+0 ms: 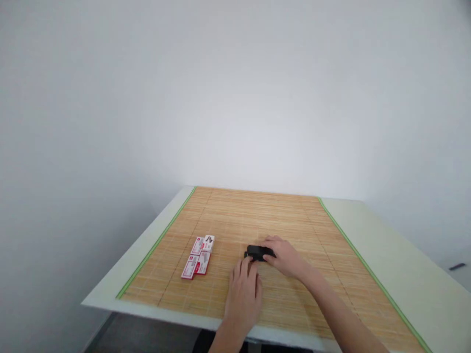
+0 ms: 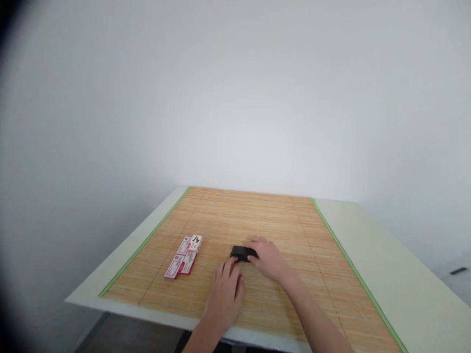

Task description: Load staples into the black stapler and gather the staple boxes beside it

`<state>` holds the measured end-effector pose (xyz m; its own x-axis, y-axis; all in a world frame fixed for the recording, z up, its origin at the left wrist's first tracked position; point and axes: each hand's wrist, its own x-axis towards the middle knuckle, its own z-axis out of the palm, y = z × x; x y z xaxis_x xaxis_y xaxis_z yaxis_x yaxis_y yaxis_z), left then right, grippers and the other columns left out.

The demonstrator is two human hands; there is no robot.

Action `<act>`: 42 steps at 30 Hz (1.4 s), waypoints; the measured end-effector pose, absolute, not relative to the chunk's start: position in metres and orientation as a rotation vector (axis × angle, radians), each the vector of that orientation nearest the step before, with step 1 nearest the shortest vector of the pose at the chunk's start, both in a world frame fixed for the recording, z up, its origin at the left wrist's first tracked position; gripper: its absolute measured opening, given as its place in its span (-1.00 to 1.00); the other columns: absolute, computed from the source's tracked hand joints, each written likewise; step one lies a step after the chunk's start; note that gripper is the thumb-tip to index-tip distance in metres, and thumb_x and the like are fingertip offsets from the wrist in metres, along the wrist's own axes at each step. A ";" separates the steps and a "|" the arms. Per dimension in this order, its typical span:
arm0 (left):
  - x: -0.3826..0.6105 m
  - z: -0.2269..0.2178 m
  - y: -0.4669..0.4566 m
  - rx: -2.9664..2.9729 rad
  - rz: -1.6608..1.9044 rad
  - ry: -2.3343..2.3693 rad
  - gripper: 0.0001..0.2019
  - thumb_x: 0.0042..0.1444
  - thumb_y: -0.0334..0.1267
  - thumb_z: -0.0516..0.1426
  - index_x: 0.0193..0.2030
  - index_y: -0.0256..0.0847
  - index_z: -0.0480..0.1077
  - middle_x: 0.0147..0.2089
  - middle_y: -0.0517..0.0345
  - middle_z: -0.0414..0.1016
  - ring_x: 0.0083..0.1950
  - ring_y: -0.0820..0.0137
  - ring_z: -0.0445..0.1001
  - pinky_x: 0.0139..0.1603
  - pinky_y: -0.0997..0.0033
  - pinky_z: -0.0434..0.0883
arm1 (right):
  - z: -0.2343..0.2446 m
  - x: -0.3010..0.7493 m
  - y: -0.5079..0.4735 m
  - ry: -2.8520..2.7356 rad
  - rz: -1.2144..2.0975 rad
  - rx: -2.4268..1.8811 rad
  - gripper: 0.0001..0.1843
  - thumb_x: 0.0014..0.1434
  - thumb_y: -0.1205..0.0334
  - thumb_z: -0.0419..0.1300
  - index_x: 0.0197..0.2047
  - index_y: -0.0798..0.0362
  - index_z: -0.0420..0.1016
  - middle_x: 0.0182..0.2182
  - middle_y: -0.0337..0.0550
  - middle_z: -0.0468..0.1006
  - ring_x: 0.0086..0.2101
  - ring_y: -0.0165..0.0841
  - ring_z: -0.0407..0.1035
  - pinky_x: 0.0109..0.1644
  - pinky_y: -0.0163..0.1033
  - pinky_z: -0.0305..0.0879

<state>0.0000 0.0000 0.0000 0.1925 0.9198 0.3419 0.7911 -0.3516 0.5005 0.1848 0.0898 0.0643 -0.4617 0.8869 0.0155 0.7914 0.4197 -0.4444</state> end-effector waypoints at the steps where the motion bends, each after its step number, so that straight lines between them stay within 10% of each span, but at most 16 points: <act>1: 0.000 -0.001 0.000 2.274 0.864 1.667 -0.55 0.38 -0.39 -0.01 0.36 -0.10 0.31 0.36 0.00 0.32 0.33 0.10 0.28 0.34 -0.06 0.29 | 0.064 0.186 0.089 -2.432 0.553 -1.465 -0.59 0.21 0.33 0.26 0.11 -0.11 0.62 0.04 -0.11 0.60 0.09 -0.15 0.41 0.17 -0.14 0.24; 12: 0.003 0.005 0.000 2.316 0.765 1.771 -0.62 0.39 -0.32 0.01 0.28 -0.05 0.41 0.24 -0.01 0.41 0.24 0.06 0.33 0.31 -0.07 0.27 | 0.069 0.147 0.095 -2.395 0.481 -1.489 -0.74 0.21 0.04 0.33 -0.07 -0.05 0.66 -0.12 -0.15 0.63 -0.06 -0.21 0.46 0.02 -0.18 0.23; 20: 0.004 0.002 0.003 2.320 0.785 1.774 -0.54 0.36 -0.38 0.01 0.34 -0.02 0.36 0.32 0.04 0.38 0.28 0.09 0.33 0.33 -0.07 0.26 | 0.096 0.145 0.087 -2.250 0.275 -1.556 -0.88 0.16 0.25 0.27 -0.21 -0.01 0.62 -0.15 -0.10 0.58 -0.02 -0.17 0.40 0.07 -0.11 0.18; 26: 0.004 -0.002 0.004 2.320 0.832 1.789 -0.52 0.37 -0.34 0.02 0.39 -0.01 0.33 0.34 0.05 0.39 0.29 0.10 0.33 0.35 -0.06 0.26 | 0.089 0.214 0.073 -1.857 0.308 -1.550 -0.83 0.22 0.18 0.17 -0.18 -0.02 0.57 -0.18 -0.16 0.58 -0.34 -0.34 0.45 -0.21 -0.22 0.32; 42: -0.026 0.005 0.004 2.225 1.008 1.895 -0.65 0.35 -0.39 0.04 0.15 -0.02 0.50 0.21 0.06 0.48 0.21 0.16 0.41 0.32 -0.04 0.28 | 0.025 0.279 0.029 -1.393 0.453 -1.704 -0.47 0.29 -0.11 0.10 0.18 -0.02 0.52 0.15 0.04 0.55 0.02 -0.12 0.50 -0.10 -0.10 0.51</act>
<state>-0.0255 0.0038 0.0051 0.0364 0.8982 0.4381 0.8654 -0.2476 0.4356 0.2791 0.0293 0.0247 0.3091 0.9216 0.2347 0.6071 -0.0013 -0.7946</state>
